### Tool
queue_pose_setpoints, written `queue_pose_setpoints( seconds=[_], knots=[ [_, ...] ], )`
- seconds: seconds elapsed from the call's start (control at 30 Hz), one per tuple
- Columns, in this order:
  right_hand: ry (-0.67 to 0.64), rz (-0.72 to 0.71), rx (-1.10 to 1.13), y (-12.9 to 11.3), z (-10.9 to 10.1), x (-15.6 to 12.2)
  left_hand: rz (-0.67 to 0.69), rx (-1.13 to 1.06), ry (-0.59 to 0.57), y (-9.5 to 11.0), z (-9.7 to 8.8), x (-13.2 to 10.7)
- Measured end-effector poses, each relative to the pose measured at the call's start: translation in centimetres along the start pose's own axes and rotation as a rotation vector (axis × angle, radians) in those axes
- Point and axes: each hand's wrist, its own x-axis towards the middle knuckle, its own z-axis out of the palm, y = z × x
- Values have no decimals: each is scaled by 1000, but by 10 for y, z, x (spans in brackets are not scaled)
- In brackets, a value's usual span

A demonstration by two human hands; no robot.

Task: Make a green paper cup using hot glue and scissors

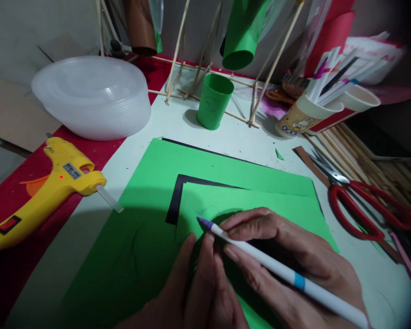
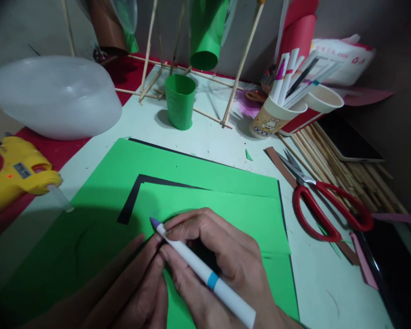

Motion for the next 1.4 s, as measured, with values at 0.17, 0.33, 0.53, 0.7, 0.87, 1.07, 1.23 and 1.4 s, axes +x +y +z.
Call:
queue_pose_setpoints(
  seconds=[0.17,0.33,0.53,0.7,0.87,1.07,1.23,1.4],
  knots=[
    [-3,1,-15,0,1,-1,-15,-3,11,1,1,-1],
    [7,-3,-13,0,1,0,-13,-5,7,1,0,-1],
    [14,12,7,0,1,0,3,0,18,-1,2,0],
    [10,14,-13,-1,0,-1,8,-11,20,-2,1,1],
    [35,23,4,0,1,1,3,0,-9,-3,-4,2],
    [33,24,40,-2,2,0,8,1,17,-1,-2,-1],
    [24,34,36,-4,1,1,7,-28,2,0,0,-2],
    [29,26,52,-4,1,2,-26,-63,-33,4,-3,0]
  ],
)
